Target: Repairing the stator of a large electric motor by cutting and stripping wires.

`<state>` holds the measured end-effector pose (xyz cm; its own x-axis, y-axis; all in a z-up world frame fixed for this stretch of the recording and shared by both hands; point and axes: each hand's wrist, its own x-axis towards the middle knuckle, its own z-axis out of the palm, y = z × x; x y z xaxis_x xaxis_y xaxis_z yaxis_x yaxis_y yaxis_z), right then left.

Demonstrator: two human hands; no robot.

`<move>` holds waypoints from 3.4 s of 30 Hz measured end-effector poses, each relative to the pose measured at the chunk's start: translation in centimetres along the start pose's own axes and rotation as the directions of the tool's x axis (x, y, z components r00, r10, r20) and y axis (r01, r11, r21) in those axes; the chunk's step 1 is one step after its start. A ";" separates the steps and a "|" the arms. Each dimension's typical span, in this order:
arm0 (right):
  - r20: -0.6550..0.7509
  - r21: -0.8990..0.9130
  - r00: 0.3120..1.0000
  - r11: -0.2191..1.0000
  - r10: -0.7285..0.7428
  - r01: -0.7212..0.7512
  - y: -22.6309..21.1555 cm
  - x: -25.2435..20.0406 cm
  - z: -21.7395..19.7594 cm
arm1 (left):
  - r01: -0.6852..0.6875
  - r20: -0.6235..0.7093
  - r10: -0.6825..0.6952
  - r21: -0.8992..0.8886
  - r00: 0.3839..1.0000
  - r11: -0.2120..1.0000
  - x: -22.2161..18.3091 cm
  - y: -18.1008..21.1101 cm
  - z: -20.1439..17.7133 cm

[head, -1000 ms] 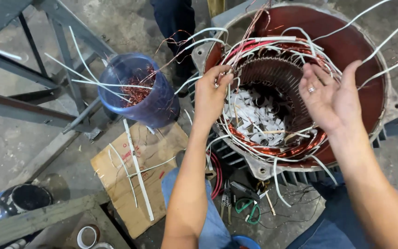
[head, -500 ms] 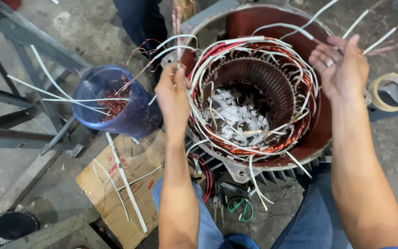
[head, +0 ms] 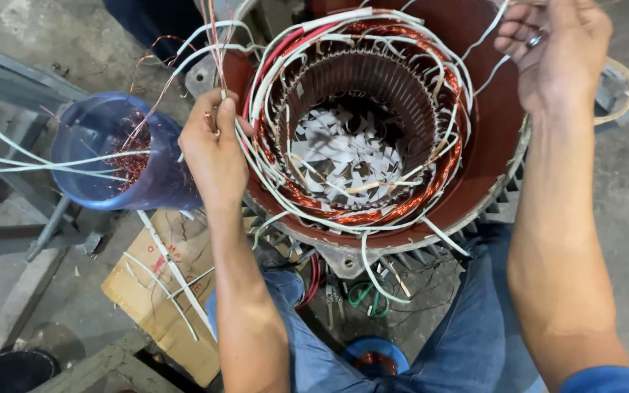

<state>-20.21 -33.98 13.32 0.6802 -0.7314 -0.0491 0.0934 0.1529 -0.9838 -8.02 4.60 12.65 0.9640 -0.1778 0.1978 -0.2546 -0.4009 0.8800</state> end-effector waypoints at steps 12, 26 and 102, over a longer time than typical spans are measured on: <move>0.163 -0.137 0.910 0.905 -0.381 0.403 1.4 0.7 -0.5 | 0.034 -0.031 -0.037 -0.071 0.999 0.997 0.2 -0.4 -0.9; 0.016 -0.046 0.987 0.986 -0.162 0.162 1.9 -0.1 1.7 | 0.162 0.010 -0.162 -0.004 0.987 0.987 0.0 0.3 -0.3; 0.763 -0.292 0.630 0.946 0.142 0.139 3.6 -6.3 25.5 | -0.026 0.011 0.029 -0.208 1.000 0.978 -1.3 -2.1 0.4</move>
<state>-5.64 -11.89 14.51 0.9969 0.0679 -0.0394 -0.0288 -0.1510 -0.9881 -8.76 5.31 10.34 0.9553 -0.1988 0.2187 -0.2581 -0.2004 0.9451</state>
